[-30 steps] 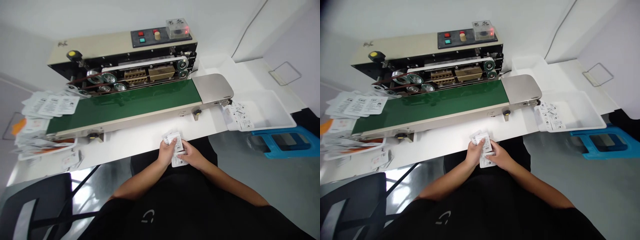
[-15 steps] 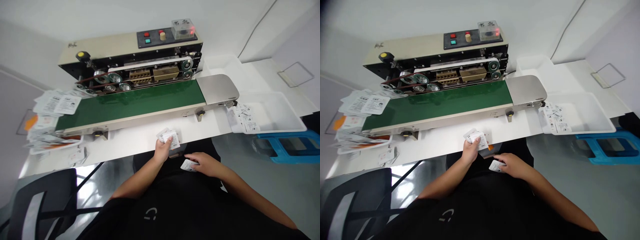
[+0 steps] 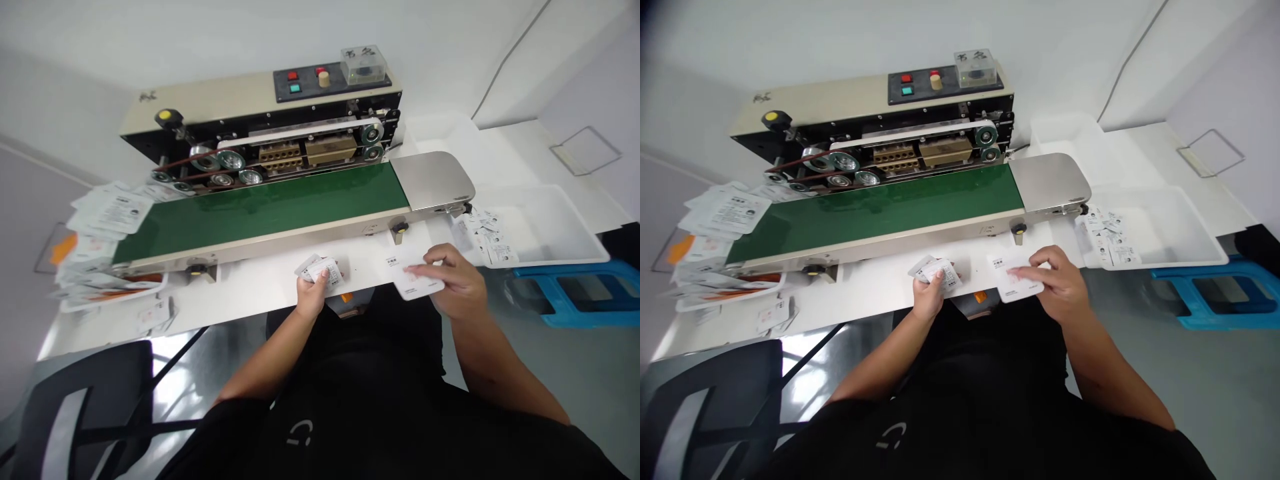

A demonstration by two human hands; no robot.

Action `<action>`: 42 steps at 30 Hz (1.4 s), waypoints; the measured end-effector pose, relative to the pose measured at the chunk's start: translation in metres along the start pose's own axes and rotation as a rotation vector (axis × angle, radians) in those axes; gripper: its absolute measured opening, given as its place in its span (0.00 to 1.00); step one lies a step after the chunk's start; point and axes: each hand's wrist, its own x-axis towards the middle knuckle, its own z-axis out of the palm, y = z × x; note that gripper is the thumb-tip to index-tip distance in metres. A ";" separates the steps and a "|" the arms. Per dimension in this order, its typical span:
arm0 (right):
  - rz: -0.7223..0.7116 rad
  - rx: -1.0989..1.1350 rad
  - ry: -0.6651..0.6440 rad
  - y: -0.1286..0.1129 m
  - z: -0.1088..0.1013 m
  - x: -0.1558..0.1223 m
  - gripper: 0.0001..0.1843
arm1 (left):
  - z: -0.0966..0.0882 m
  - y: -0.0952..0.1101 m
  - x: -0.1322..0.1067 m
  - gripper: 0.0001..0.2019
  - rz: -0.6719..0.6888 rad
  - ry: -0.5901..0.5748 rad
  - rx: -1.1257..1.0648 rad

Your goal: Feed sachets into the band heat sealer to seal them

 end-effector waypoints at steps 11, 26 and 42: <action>0.496 0.480 0.540 0.034 0.015 0.122 0.10 | 0.007 0.013 0.004 0.28 -0.121 -0.048 -0.115; 0.743 0.735 0.333 0.077 0.007 0.186 0.12 | 0.000 0.005 0.007 0.31 -0.120 -0.060 -0.010; 0.690 0.539 0.231 0.093 0.042 0.203 0.15 | 0.000 0.006 0.006 0.30 -0.176 -0.090 -0.049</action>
